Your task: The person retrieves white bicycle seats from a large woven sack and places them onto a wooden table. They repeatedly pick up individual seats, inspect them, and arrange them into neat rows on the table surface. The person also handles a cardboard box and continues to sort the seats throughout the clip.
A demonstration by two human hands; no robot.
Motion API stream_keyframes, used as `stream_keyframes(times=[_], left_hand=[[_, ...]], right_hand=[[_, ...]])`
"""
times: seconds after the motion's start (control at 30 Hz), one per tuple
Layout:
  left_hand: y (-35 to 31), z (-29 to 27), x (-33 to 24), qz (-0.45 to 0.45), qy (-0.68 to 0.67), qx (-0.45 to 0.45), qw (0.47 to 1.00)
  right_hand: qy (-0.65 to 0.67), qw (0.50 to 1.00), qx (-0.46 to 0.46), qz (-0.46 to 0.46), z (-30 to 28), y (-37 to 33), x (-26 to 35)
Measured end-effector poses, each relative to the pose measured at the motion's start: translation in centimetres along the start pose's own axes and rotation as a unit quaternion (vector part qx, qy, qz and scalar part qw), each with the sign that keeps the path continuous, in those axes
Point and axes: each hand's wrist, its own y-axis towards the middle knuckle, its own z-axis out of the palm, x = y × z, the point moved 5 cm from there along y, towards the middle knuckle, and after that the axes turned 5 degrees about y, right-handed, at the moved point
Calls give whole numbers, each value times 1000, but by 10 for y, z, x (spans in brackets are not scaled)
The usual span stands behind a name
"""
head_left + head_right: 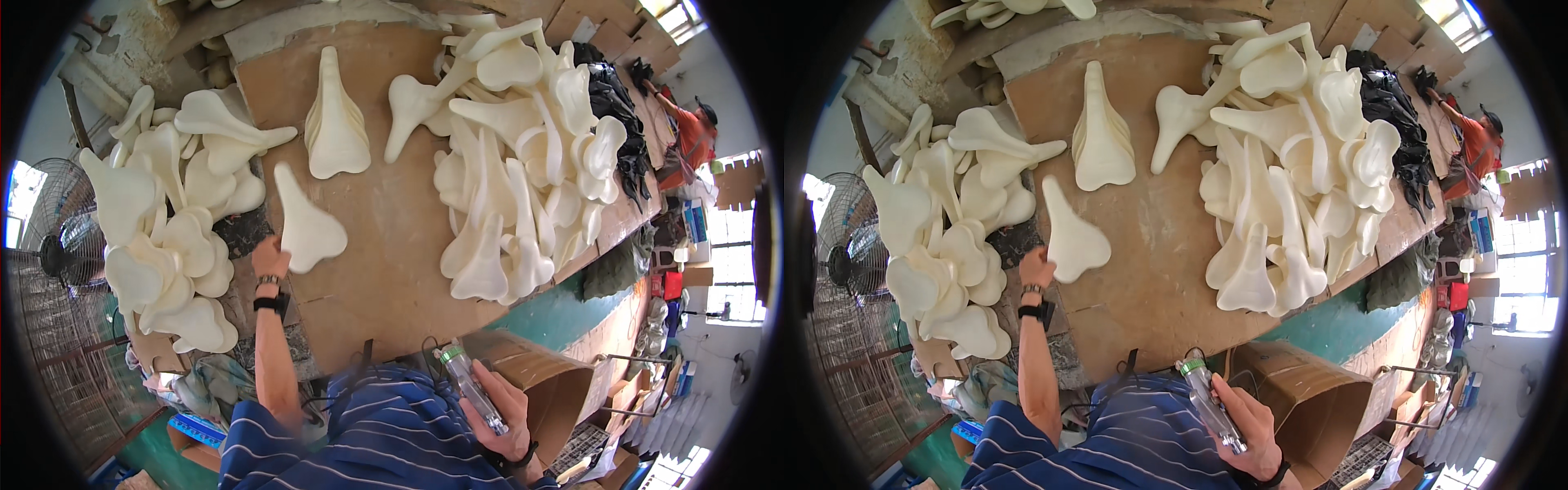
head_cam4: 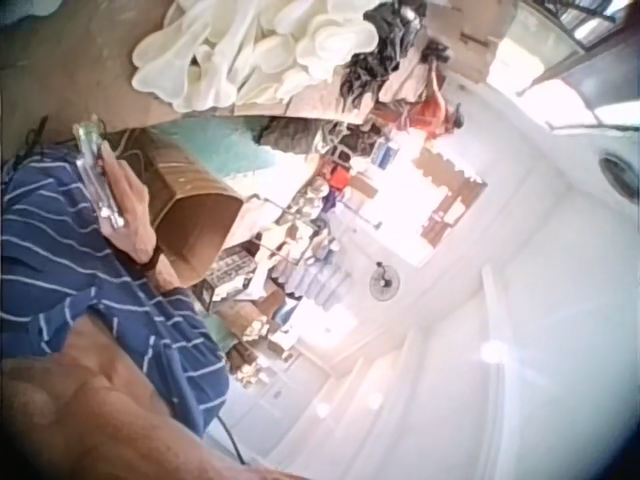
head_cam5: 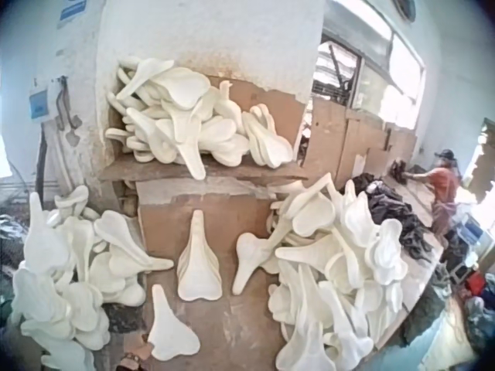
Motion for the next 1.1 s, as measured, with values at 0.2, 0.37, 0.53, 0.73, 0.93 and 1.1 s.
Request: stream_keyframes(times=[0.2,0.37,0.53,0.73,0.93,1.1], left_hand=[[-23,37,74,-96,-85,81,988],[-28,22,40,-76,-73,17,994],[21,-15,-62,98,-130,-88,983],[123,25,-143,150,-36,-154,976],[83,22,-162,129,-18,-103,986],[-18,-18,-110,102,-54,-80,990]], right_hand=[[-20,996,-67,-58,-4,19,16],[-74,983,-138,-101,-12,21,31],[22,984,-156,-81,-6,21,20],[5,990,-121,-66,0,25,26],[27,990,-136,-41,-5,20,22],[62,995,-75,-23,-10,21,21]])
